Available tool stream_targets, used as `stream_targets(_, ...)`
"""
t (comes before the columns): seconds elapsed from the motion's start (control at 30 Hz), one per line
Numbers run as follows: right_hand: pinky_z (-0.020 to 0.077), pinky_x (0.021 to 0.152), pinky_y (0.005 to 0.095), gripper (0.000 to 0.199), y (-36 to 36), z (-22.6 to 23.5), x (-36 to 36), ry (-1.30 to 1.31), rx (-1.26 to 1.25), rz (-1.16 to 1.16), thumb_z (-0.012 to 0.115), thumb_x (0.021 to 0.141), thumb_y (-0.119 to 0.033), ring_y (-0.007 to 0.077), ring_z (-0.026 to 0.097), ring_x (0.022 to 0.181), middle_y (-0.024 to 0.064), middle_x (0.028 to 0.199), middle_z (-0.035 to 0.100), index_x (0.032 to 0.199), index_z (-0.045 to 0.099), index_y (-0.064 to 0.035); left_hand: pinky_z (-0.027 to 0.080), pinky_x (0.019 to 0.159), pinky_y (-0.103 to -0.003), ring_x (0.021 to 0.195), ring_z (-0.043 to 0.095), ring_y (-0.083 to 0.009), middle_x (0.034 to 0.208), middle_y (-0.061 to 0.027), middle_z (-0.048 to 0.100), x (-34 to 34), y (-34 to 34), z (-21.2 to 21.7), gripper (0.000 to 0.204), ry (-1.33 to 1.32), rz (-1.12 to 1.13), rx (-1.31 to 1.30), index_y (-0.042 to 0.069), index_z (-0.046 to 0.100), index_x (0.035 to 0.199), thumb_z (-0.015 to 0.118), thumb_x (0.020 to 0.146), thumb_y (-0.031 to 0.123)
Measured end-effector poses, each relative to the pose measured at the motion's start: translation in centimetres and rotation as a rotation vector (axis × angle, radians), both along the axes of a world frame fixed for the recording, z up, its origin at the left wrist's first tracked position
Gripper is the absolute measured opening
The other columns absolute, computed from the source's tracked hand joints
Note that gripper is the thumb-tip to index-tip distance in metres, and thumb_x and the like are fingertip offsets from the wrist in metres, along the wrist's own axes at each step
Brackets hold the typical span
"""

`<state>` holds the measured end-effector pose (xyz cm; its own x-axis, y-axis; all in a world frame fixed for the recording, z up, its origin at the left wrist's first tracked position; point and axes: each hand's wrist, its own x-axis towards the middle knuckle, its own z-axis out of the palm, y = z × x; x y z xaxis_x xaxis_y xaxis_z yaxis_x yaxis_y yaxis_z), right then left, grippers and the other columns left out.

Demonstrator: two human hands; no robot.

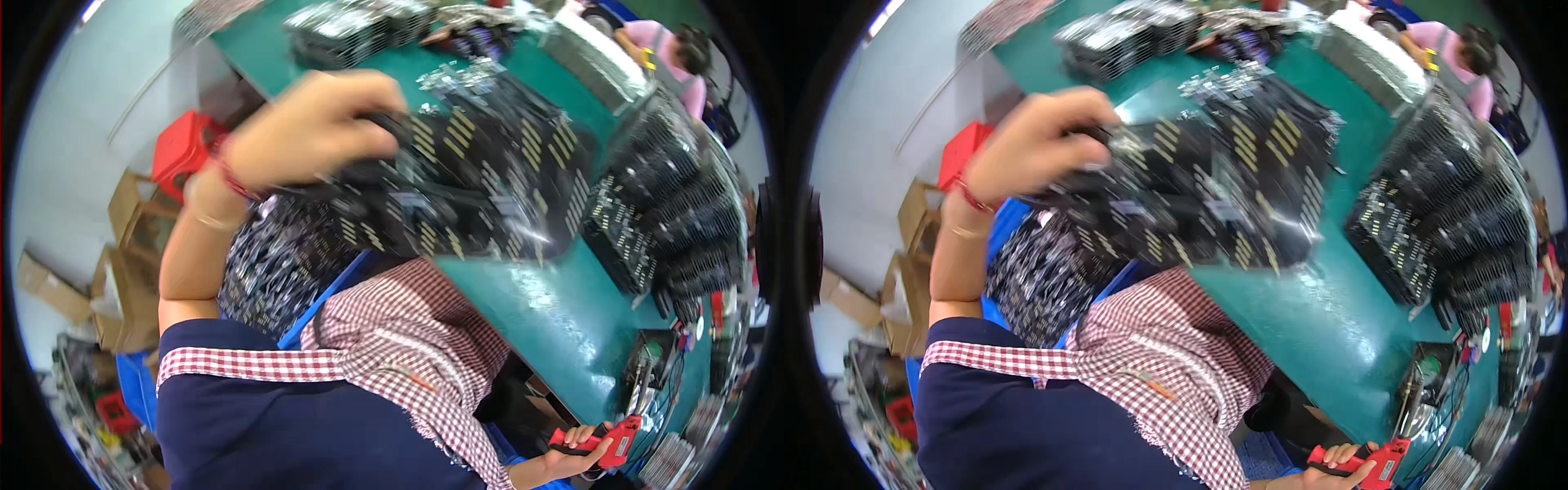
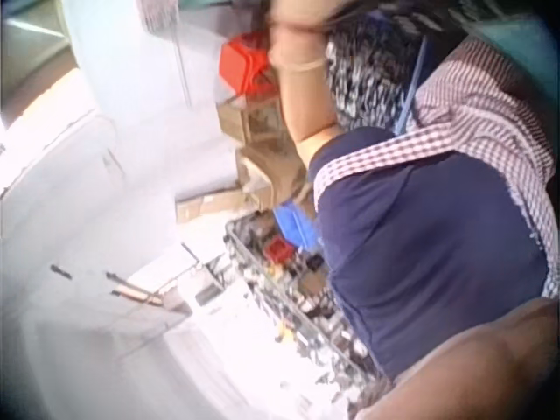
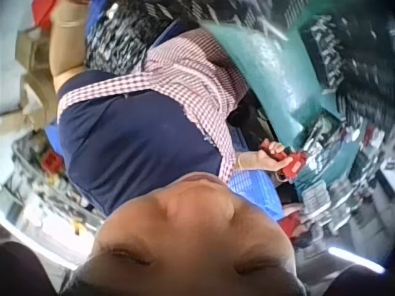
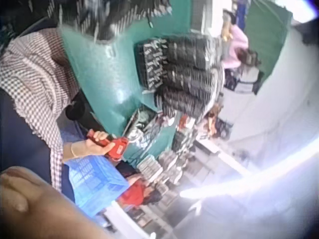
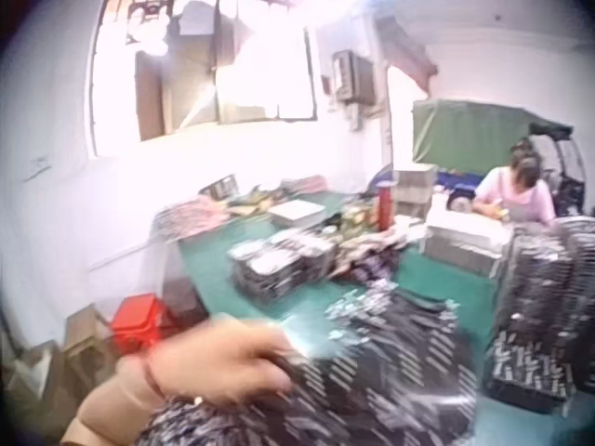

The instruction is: The person places circuit board panels on a work table, positions wires onto the panels, and solders the wire leads to the circuit boards using a soldering iron.

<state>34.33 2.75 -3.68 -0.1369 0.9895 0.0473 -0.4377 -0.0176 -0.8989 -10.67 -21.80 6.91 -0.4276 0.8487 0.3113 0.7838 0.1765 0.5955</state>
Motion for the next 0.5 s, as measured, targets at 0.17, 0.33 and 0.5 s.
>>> stream_targets(0.17, 0.0294, 0.04, 0.0176, 0.032, 0.7, -0.4, -2.2, -0.068, 0.032, 0.081, 0.051, 0.095, -0.028, 0.0074, 0.034, 0.044, 0.0027, 0.059, 0.041, 0.111, 0.049, -0.0003, 0.045, 0.084, -0.028, 0.092, 0.054, -0.0113, 0.105, -0.0038, 0.06, -3.5, -22.0, -4.3, 0.031, -0.537, 0.468, -0.048, -0.007, 0.056, 0.11, 0.059, 0.083, 0.01)
stream_targets(0.33, 0.0312, 0.04, 0.019, 0.034, 0.3, 0.4, -3.6, -0.129, 0.052, 0.123, 0.048, 0.096, -0.028, 0.0078, 0.034, 0.045, 0.003, 0.059, 0.04, 0.113, 0.048, 0.001, 0.044, 0.085, -0.029, 0.094, 0.055, -0.0124, 0.103, -0.0003, 0.061, -3.6, -36.1, -22.2, 0.043, -0.8, 0.824, -0.34, 0.001, 0.057, 0.118, 0.063, 0.076, 0.004)
stream_targets(0.5, 0.0309, 0.043, 0.0192, 0.033, -0.2, 1.2, -4.6, -0.158, 0.063, 0.21, 0.045, 0.098, -0.028, 0.0073, 0.033, 0.047, 0.0028, 0.061, 0.039, 0.116, 0.045, 0.0001, 0.046, 0.086, -0.031, 0.096, 0.059, -0.0159, 0.105, -0.0071, 0.066, -1.7, -31.9, -42.7, 0.041, -0.894, 0.677, -0.36, 0.002, 0.06, 0.117, 0.063, 0.077, 0.01)
